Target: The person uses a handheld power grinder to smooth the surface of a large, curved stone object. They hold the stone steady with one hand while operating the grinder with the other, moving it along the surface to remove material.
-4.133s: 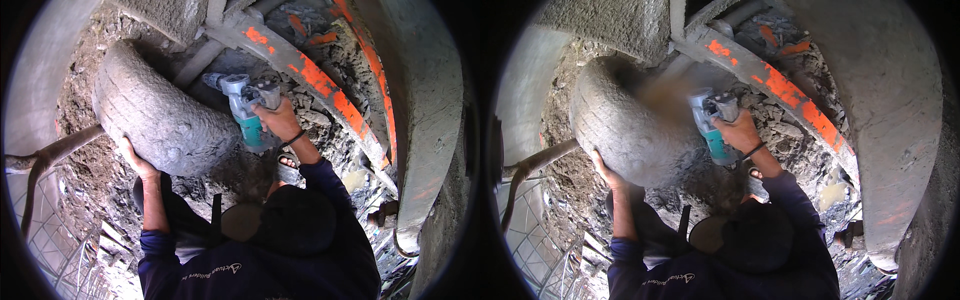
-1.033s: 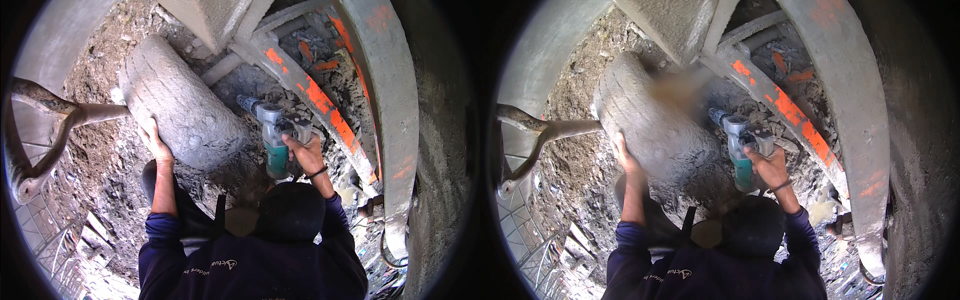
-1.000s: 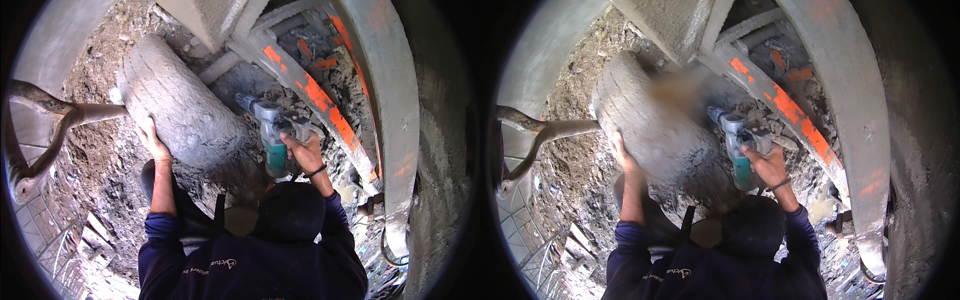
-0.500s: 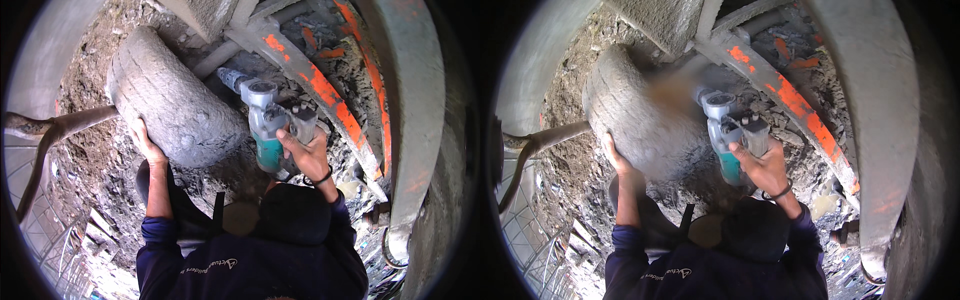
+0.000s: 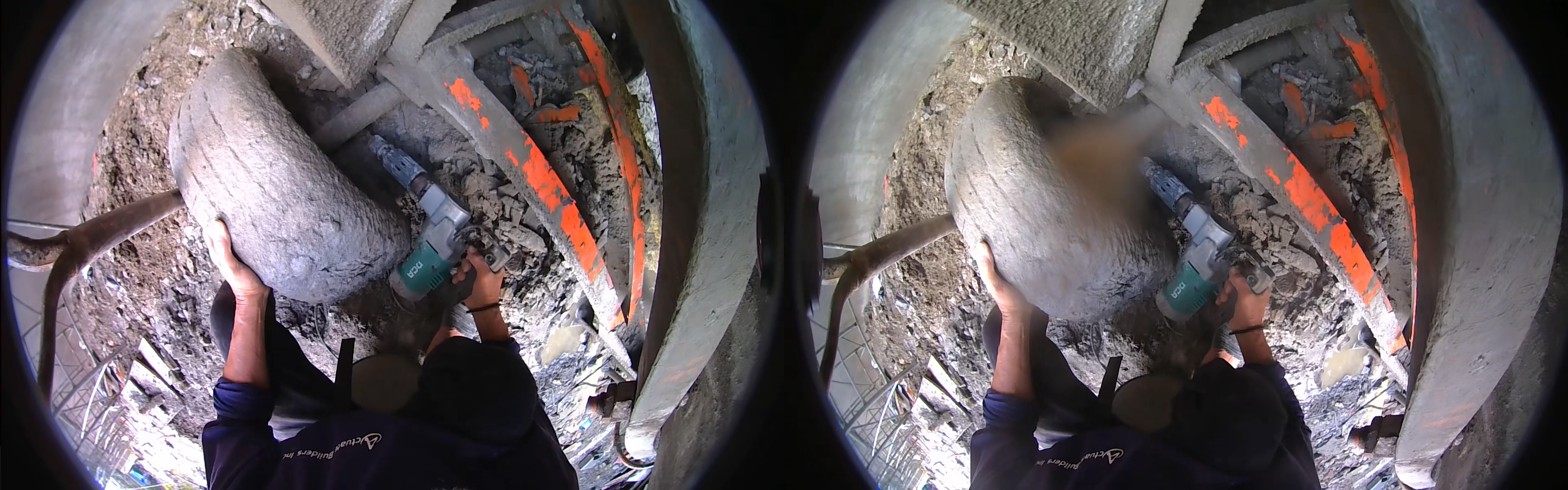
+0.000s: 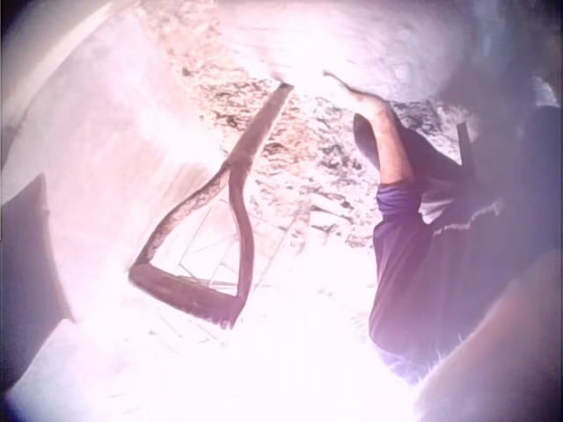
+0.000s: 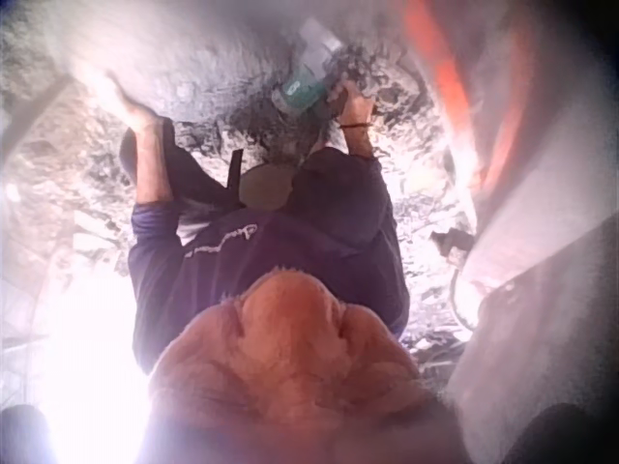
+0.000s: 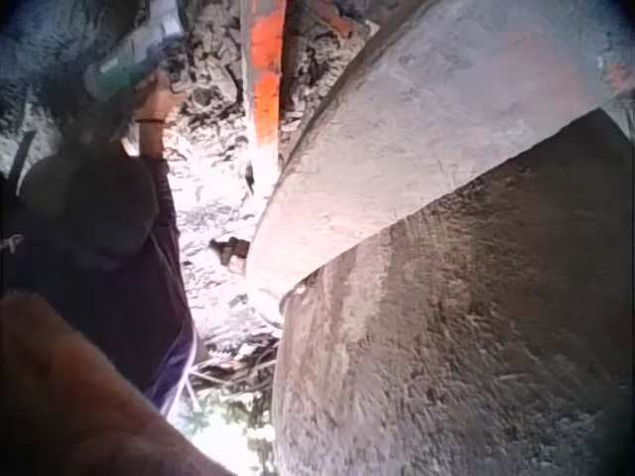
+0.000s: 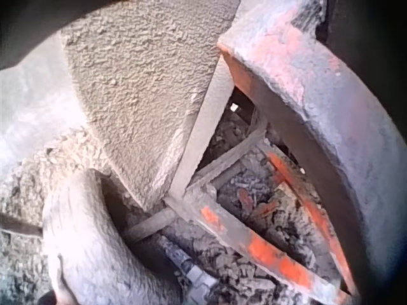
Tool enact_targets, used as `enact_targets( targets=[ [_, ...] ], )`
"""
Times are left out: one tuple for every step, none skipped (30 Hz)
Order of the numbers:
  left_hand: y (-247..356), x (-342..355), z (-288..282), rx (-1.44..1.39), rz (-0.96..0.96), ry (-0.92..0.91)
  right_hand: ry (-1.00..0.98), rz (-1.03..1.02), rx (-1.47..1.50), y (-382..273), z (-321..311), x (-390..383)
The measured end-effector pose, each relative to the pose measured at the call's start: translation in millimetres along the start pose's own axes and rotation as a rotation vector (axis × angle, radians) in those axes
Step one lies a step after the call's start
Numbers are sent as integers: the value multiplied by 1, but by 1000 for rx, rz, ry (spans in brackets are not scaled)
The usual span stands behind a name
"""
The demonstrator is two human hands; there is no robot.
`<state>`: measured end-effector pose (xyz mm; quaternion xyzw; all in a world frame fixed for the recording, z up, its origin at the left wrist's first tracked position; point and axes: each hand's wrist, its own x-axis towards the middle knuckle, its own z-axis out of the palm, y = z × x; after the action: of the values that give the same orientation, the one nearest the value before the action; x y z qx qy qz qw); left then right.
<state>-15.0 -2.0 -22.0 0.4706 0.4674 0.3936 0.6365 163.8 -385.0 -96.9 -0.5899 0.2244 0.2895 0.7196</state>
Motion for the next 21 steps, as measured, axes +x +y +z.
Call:
enact_targets(
  targets=[
    [-1,2,-2,1,-18,-11,31,76,61,5,-4,2],
    [-2,3,-3,3,-36,-21,63,152,122,9,-7,4],
    [0,1,2,21,-21,4,61,198,159,11,-11,8],
    [3,0,4,26,-15,3,63,214,183,15,-14,10],
    [5,-2,5,31,-11,3,66,231,206,19,-17,11],
    [7,-3,5,39,-7,3,69,250,229,20,-18,12],
    [7,-4,5,29,-1,-1,64,251,221,21,-18,12],
    [8,-4,5,19,5,-6,68,244,211,22,-17,12],
    [7,-4,5,7,8,-11,73,235,199,18,-15,11],
    [6,-4,5,11,6,-5,78,226,187,15,-13,10],
    [5,-4,3,15,3,1,62,206,177,13,-11,10],
    [3,-4,1,17,-3,9,47,186,162,10,-9,9],
    [2,-4,-1,44,11,20,31,167,147,7,-7,8],
    [1,-3,-3,71,26,30,50,139,140,4,-3,6],
    [0,-3,-4,96,40,39,69,108,133,-1,3,4],
    [0,-3,-4,64,17,23,87,77,128,-6,10,2],
    [1,-3,-3,33,-6,7,88,50,101,-12,16,-1],
    [2,-3,-2,0,-26,-10,89,21,77,-18,22,-4],
    [2,-3,-2,14,-27,6,91,-7,52,-22,26,-5],
    [1,-2,-3,27,-27,22,89,-35,21,-24,29,-4],
    [0,-1,-4,41,-28,37,90,-62,-11,-25,31,-4]
  ],
)
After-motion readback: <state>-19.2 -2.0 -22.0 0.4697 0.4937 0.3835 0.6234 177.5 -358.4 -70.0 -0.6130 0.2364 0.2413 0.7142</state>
